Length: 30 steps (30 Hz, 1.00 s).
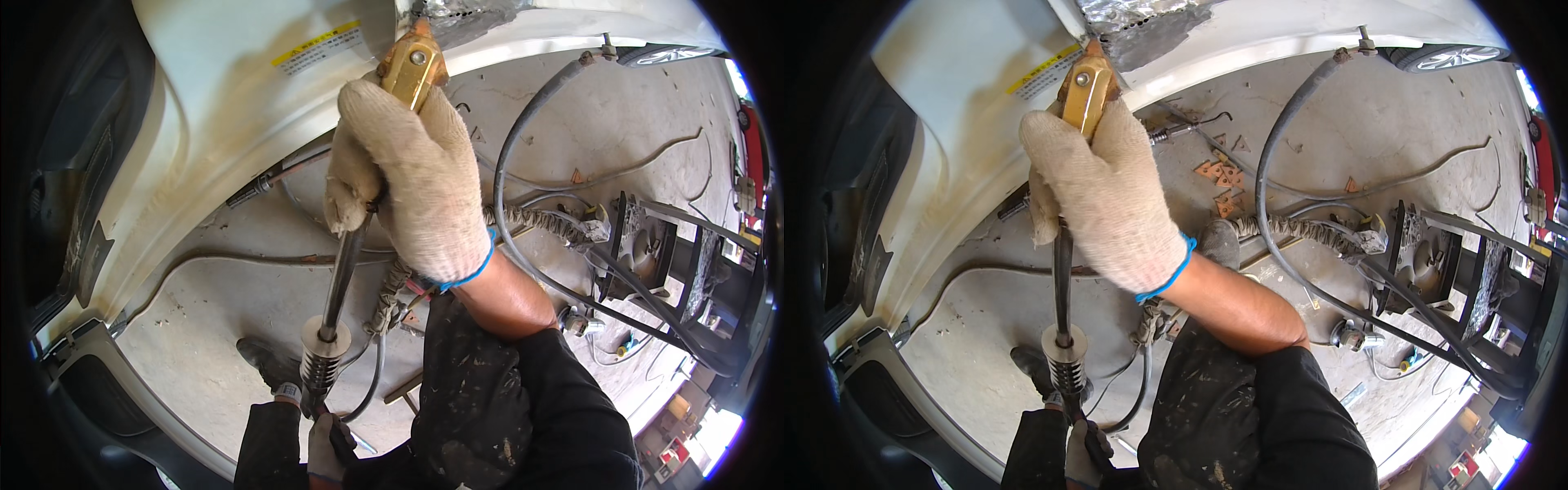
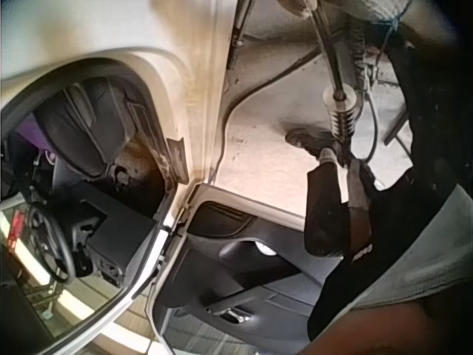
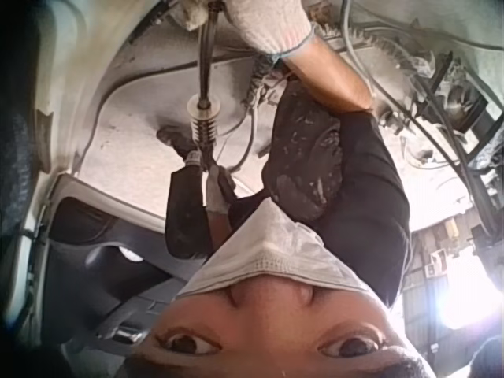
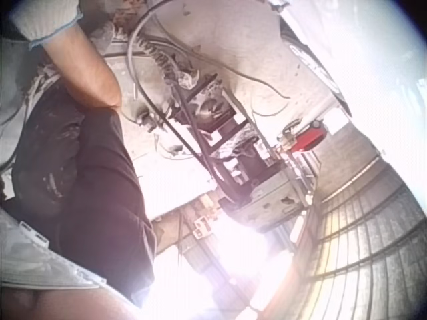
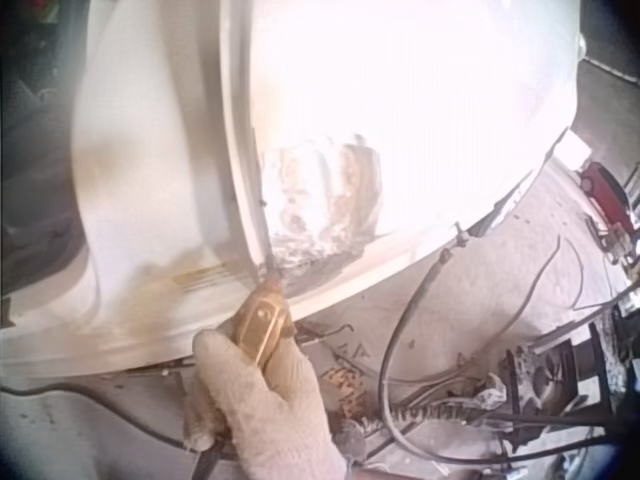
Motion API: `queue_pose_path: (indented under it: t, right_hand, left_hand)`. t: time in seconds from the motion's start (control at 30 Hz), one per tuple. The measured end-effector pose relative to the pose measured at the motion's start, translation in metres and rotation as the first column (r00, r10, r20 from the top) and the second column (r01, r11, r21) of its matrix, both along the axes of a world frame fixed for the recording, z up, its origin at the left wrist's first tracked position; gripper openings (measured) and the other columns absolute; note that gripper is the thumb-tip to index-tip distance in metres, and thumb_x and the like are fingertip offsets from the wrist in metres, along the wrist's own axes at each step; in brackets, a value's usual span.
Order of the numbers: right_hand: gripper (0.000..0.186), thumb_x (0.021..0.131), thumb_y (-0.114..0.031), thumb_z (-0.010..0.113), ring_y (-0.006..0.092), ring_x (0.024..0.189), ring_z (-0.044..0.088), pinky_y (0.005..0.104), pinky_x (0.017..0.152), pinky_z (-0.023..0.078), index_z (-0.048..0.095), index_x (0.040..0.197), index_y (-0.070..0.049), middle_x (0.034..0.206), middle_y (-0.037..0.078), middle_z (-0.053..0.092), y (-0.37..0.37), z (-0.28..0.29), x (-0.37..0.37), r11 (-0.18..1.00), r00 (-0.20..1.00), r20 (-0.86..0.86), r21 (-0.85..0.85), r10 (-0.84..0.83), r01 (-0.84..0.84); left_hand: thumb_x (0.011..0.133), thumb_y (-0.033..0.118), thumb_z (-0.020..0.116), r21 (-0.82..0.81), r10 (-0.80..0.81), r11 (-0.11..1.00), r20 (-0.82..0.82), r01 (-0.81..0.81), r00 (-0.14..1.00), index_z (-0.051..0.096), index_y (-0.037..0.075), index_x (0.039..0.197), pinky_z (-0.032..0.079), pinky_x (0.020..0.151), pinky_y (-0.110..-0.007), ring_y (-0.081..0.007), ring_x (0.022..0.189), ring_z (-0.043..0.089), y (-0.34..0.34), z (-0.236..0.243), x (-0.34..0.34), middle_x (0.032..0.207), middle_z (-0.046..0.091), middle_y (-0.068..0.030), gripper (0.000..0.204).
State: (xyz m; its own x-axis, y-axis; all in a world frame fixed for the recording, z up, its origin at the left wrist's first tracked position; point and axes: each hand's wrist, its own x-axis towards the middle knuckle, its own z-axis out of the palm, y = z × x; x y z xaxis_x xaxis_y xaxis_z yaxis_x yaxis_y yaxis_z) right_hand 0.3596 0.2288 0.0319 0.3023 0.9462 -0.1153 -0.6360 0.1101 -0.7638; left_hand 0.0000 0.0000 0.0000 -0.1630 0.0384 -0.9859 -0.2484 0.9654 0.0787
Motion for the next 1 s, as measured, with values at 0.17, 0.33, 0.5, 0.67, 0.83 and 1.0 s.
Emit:
queue_pose_path:
  t: [0.17,0.33,0.5,0.67,0.83,1.0]
  right_hand:
    - [0.033,0.099,-0.022,0.053,0.0131,0.038,0.043,0.0278,0.036,0.035,0.046,0.070,-0.009,0.051,0.002,0.041,-0.001,-0.011,0.014,0.914,0.725,-0.579,0.362,0.373,-0.182]
    - [0.031,0.102,-0.034,0.050,0.0066,0.040,0.031,0.0237,0.037,0.025,0.044,0.082,-0.012,0.056,-0.004,0.035,-0.002,-0.012,0.011,0.941,0.850,-0.413,0.227,0.327,-0.252]
    - [0.035,0.103,-0.038,0.050,0.0065,0.041,0.030,0.0241,0.037,0.023,0.042,0.077,-0.015,0.058,-0.004,0.034,-0.002,0.003,-0.002,0.990,0.987,-0.152,-0.117,0.054,-0.072]
    - [0.032,0.102,-0.038,0.051,0.0065,0.041,0.030,0.0241,0.038,0.024,0.044,0.079,-0.017,0.057,-0.005,0.034,-0.001,0.002,-0.005,0.997,0.980,-0.194,-0.047,0.046,-0.056]
    - [0.030,0.103,-0.038,0.049,0.0057,0.041,0.028,0.0230,0.039,0.022,0.045,0.083,-0.016,0.057,-0.006,0.032,0.003,-0.003,0.002,0.991,0.950,-0.284,0.019,0.129,-0.129]
    - [0.026,0.104,-0.037,0.048,0.0037,0.042,0.028,0.0212,0.039,0.022,0.048,0.087,-0.017,0.058,-0.007,0.032,0.003,-0.001,0.002,0.989,0.943,-0.299,0.071,0.147,-0.131]
  left_hand:
    - [0.094,0.030,0.057,-0.032,-0.006,0.999,0.071,0.008,0.997,0.054,0.006,0.092,0.045,0.050,-0.031,-0.0174,0.055,0.052,-0.004,0.003,-0.006,0.068,0.053,-0.0053,0.025]
    - [0.095,0.030,0.055,-0.052,-0.027,0.998,0.166,0.036,0.986,0.054,0.006,0.092,0.043,0.050,-0.031,-0.0168,0.055,0.051,-0.008,-0.006,-0.012,0.067,0.052,-0.0044,0.024]
    - [0.095,0.029,0.054,-0.061,-0.047,0.997,0.152,0.056,0.987,0.055,0.005,0.095,0.044,0.049,-0.030,-0.0162,0.054,0.051,-0.007,-0.012,-0.008,0.067,0.052,-0.0043,0.024]
    - [0.095,0.030,0.055,-0.056,-0.048,0.997,0.134,0.056,0.990,0.054,0.005,0.095,0.044,0.049,-0.030,-0.0163,0.054,0.051,-0.013,-0.010,-0.010,0.066,0.052,-0.0044,0.025]
    - [0.095,0.031,0.056,-0.046,-0.041,0.998,0.123,0.047,0.992,0.054,0.005,0.095,0.044,0.049,-0.030,-0.0165,0.053,0.052,-0.015,-0.009,-0.009,0.066,0.052,-0.0045,0.025]
    - [0.094,0.031,0.056,-0.039,-0.026,0.999,0.106,0.030,0.994,0.054,0.006,0.095,0.045,0.048,-0.030,-0.0166,0.053,0.052,-0.017,-0.009,-0.006,0.065,0.053,-0.0046,0.026]
